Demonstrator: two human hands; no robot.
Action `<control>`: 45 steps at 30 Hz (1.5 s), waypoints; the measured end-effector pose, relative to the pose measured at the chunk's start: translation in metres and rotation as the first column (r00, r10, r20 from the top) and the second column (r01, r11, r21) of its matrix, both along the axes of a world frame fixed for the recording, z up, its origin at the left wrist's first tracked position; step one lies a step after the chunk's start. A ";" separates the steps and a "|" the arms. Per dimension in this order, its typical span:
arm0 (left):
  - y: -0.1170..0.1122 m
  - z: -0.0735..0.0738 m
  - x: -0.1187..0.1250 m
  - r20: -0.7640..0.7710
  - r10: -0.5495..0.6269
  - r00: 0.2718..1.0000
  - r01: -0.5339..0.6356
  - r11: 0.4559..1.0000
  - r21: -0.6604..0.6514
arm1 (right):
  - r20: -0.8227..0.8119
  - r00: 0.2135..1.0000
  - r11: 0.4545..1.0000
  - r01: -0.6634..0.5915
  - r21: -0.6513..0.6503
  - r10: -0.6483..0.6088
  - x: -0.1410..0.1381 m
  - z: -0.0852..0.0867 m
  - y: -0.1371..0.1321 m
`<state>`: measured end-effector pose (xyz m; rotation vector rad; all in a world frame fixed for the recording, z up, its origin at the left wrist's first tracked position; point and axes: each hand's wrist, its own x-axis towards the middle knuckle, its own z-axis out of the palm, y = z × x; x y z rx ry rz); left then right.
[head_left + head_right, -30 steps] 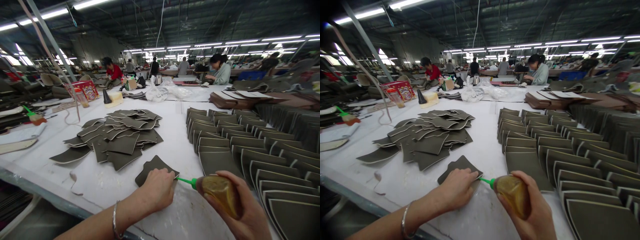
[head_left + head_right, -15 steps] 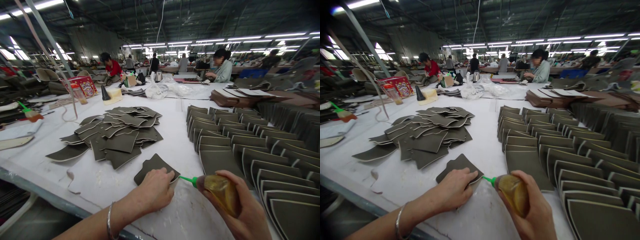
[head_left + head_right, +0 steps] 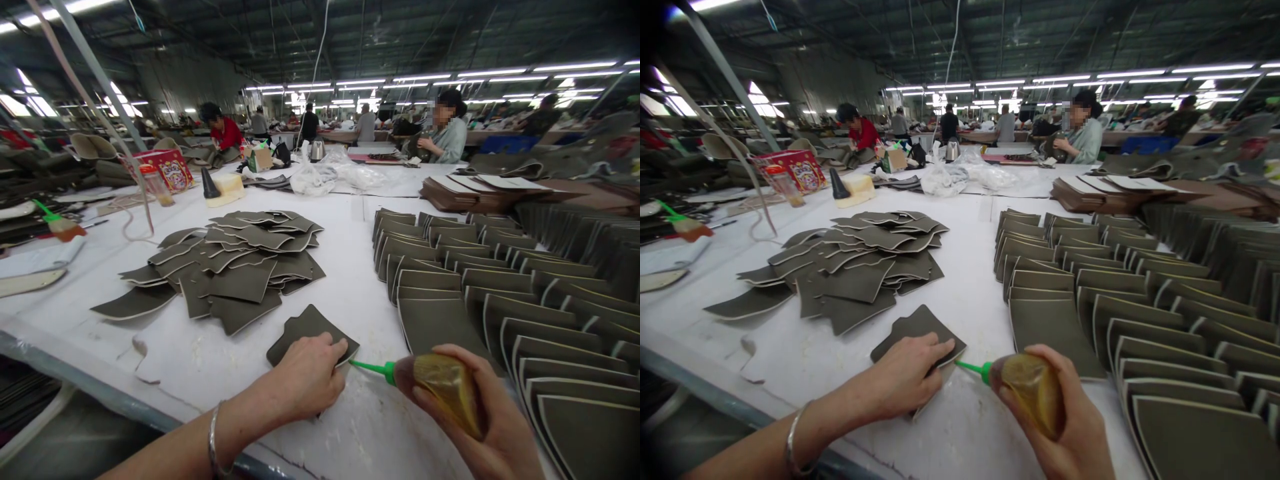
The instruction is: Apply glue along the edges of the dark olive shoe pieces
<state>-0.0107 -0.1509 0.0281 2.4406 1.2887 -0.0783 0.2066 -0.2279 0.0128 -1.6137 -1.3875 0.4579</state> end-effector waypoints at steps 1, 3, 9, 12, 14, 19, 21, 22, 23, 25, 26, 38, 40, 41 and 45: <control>0.000 0.000 0.000 0.005 -0.001 1.000 0.001 1.000 0.002 | -0.009 1.000 1.000 0.007 -0.001 -0.007 0.000 0.000 0.001; 0.000 -0.001 -0.001 0.018 0.000 1.000 0.000 1.000 0.003 | -0.005 0.999 0.999 0.034 0.004 -0.034 0.001 -0.001 0.002; 0.002 -0.001 -0.004 0.063 -0.005 0.998 0.006 1.000 -0.013 | -0.012 0.999 1.000 0.030 -0.005 -0.030 -0.005 -0.003 -0.004; 0.003 -0.001 -0.006 0.081 -0.016 0.997 0.018 0.999 -0.026 | -0.082 0.996 0.999 -0.024 -0.029 0.021 -0.009 -0.003 -0.009; 0.003 -0.002 -0.008 0.097 -0.020 0.995 0.023 0.999 -0.029 | -0.102 0.995 0.999 -0.008 -0.033 0.005 -0.010 -0.003 -0.009; 0.002 -0.005 -0.012 0.110 -0.033 0.993 0.035 0.999 -0.017 | -0.104 0.994 0.999 -0.019 -0.036 0.015 -0.009 -0.007 -0.012; 0.003 -0.005 -0.012 0.112 -0.031 0.993 0.032 0.999 -0.009 | -0.132 0.990 0.997 -0.058 -0.047 0.052 -0.011 -0.009 -0.014; 0.003 -0.005 -0.013 0.114 -0.030 0.993 0.031 0.999 -0.008 | -0.144 0.989 0.997 -0.055 -0.055 0.047 -0.011 -0.009 -0.014; 0.003 -0.005 -0.013 0.116 -0.028 0.993 0.029 1.000 -0.009 | -0.151 0.988 0.997 -0.038 -0.063 0.028 -0.012 -0.010 -0.015; 0.003 -0.004 -0.015 0.124 -0.028 0.992 0.031 0.999 -0.016 | -0.152 0.988 0.997 0.008 -0.074 -0.019 -0.013 -0.011 -0.016; 0.003 -0.004 -0.015 0.129 -0.031 0.991 0.034 0.999 -0.021 | -0.153 0.988 0.997 0.012 -0.076 -0.023 -0.013 -0.012 -0.017; 0.001 -0.008 -0.013 0.153 -0.030 0.988 0.034 0.999 -0.019 | -0.204 0.978 0.995 -0.055 -0.081 0.037 -0.018 -0.018 -0.026; 0.001 -0.009 -0.014 0.159 -0.028 0.987 0.032 0.999 -0.022 | -0.225 0.972 0.993 -0.082 -0.082 0.062 -0.018 -0.020 -0.028; 0.001 -0.010 -0.014 0.159 -0.025 0.987 0.029 0.999 -0.024 | -0.229 0.972 0.993 -0.073 -0.092 0.050 -0.018 -0.020 -0.028; 0.000 -0.010 -0.014 0.158 -0.020 0.987 0.025 0.999 -0.026 | -0.210 0.978 0.993 -0.032 -0.113 0.007 -0.016 -0.023 -0.029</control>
